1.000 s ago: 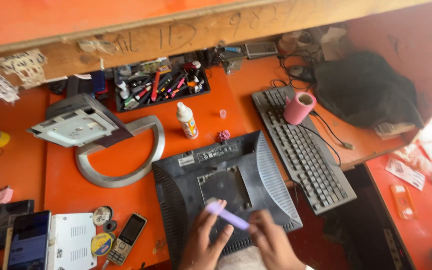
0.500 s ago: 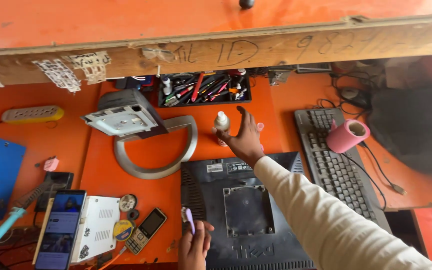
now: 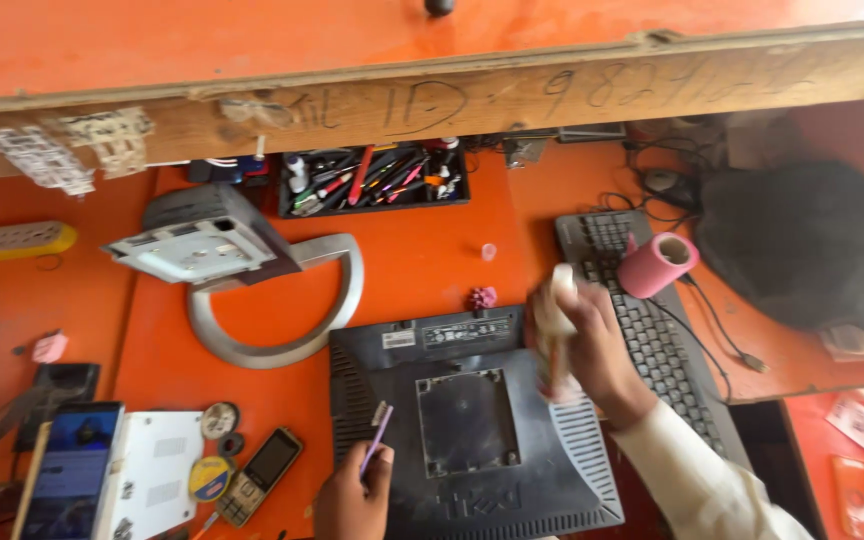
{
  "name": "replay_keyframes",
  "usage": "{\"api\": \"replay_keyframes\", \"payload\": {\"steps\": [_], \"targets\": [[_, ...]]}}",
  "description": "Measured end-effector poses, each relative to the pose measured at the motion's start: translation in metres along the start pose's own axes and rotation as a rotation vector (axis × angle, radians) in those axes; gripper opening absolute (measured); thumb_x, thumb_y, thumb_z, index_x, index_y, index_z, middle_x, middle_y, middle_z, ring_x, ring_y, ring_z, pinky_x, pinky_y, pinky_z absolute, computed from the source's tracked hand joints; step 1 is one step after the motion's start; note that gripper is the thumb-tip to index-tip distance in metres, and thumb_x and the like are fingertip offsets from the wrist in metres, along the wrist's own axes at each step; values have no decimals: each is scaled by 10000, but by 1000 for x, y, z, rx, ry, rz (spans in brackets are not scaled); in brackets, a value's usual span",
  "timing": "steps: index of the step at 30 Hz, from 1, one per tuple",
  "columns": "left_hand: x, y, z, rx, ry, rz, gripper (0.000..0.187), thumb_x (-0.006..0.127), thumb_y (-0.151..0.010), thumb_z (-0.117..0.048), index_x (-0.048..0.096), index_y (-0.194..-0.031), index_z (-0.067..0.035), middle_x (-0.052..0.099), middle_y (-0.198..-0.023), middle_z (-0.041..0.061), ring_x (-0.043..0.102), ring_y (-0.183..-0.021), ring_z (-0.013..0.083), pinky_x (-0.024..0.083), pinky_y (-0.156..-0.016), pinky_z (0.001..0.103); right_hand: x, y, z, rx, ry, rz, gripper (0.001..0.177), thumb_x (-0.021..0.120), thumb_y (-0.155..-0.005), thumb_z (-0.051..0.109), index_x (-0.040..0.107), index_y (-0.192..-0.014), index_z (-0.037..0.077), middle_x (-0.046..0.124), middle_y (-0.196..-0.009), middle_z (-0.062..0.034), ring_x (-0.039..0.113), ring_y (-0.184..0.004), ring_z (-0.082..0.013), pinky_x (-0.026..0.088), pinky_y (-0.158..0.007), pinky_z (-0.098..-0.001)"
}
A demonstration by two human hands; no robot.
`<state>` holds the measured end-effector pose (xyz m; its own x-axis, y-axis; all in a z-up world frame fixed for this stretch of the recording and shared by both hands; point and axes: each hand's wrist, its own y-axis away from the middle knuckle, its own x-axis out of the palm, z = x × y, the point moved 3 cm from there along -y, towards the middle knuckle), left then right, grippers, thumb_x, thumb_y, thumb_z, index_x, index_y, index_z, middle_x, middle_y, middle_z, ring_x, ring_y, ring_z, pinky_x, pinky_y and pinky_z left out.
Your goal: Cleaning and inspecting the back and internal components of a computer monitor on a workbench.
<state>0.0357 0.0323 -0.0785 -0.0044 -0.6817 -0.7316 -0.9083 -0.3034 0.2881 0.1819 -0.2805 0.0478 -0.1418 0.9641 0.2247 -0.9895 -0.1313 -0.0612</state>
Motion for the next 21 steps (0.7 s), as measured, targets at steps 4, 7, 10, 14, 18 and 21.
{"api": "replay_keyframes", "payload": {"steps": [4, 7, 10, 14, 18, 21], "targets": [[-15, 2, -22, 53, -28, -1, 208, 712, -854, -384, 686, -929, -192, 728, -698, 15, 728, -686, 283, 542, -584, 419, -45, 76, -10, 550, 183, -192, 652, 440, -975, 601, 625, -871, -16, 631, -675, -113, 600, -576, -209, 484, -551, -342], [-20, 4, -36, 16, -96, 53, 215, 735, -859, -376, 660, -912, -182, 654, -621, 37, 692, -596, 255, 531, -573, 399, -72, 114, -29, 903, 316, -369, 621, 512, -949, 566, 684, -909, -29, 630, -692, -108, 607, -587, -222, 506, -563, -374], [-24, 10, -39, 75, -95, 17, 210, 754, -842, -358, 660, -893, -177, 656, -621, 1, 679, -593, 237, 515, -554, 386, -84, 135, -51, 960, 175, -348, 553, 546, -947, 534, 649, -944, -10, 566, -662, -113, 559, -542, -238, 450, -517, -389], [-28, 17, -40, 35, -50, 17, 206, 748, -852, -366, 671, -890, -178, 648, -606, 8, 663, -555, 217, 500, -540, 376, -90, 138, -58, 903, 200, -421, 493, 518, -927, 518, 626, -969, 38, 597, -660, -109, 576, -546, -236, 483, -527, -396], [-30, 20, -28, 6, 9, -3, 209, 750, -853, -370, 686, -883, -174, 638, -600, 17, 645, -532, 214, 484, -530, 368, -82, 129, -61, 882, 414, -309, 582, 523, -924, 586, 590, -879, 10, 654, -670, -108, 638, -571, -226, 540, -560, -382], [-31, 22, -21, -7, 23, -21, 212, 754, -846, -372, 702, -880, -169, 626, -598, 17, 624, -523, 203, 473, -525, 365, -45, 122, -54, 906, 440, -137, 551, 576, -909, 542, 588, -814, 0, 653, -631, -106, 610, -509, -234, 505, -503, -396]]}}
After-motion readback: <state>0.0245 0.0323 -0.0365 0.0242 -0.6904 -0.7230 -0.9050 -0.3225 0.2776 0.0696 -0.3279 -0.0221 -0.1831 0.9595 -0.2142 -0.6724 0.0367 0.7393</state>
